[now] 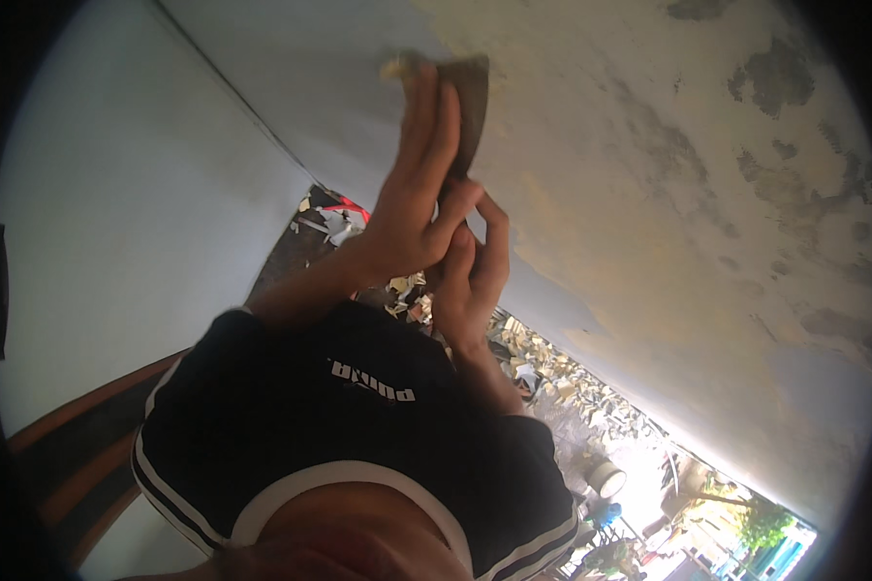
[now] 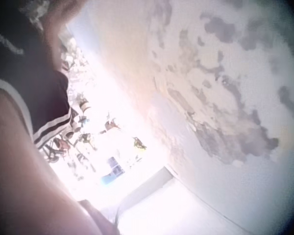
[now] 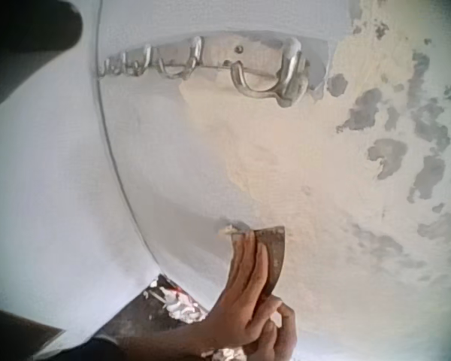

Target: The person scrapes a ceiling surface with a hand scraper, removing loose material in repeated strokes. The camera is head-mounted and angled upward, showing the hands and tool working on the ceiling while debris falls below.

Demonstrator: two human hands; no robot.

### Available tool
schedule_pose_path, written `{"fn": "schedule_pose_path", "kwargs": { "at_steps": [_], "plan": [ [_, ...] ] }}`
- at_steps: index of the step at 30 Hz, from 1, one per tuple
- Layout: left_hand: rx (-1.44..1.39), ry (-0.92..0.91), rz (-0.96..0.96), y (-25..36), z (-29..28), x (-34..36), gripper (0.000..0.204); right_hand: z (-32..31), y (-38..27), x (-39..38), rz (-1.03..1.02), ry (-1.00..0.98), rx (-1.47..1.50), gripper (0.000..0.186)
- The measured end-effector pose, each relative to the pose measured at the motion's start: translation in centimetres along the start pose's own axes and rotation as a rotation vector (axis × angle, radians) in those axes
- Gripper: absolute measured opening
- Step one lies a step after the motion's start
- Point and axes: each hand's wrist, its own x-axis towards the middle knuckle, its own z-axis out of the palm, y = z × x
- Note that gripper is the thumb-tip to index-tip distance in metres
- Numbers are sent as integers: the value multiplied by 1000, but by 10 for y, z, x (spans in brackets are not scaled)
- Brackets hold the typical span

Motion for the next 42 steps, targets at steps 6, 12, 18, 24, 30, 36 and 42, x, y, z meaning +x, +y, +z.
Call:
{"fn": "schedule_pose_path", "kwargs": {
  "at_steps": [6, 12, 18, 24, 30, 36, 42],
  "plan": [
    [-106, -35, 16, -3, 17, -24, 66, -10, -5, -16, 8, 94, -76, 48],
    [-212, 95, 70, -1, 32, -7, 65, -2, -41, -16, 88, 174, -198, 47],
    [-209, 124, 102, -1, 37, 0, 66, -11, -38, -24, -275, 163, -985, 41],
    [-143, 66, 185, 2, 27, 20, 68, -15, -38, -20, -251, 196, -1027, 45],
    [-162, 111, 177, -7, 26, 28, 66, -7, -26, -10, -211, 166, -509, 43],
    [-85, 88, 206, -4, 17, 33, 74, -5, -25, -4, -200, 140, -338, 43],
    [-35, 128, 236, -2, 5, 53, 77, -1, -38, -2, -202, 154, -454, 43]
  ]
}}
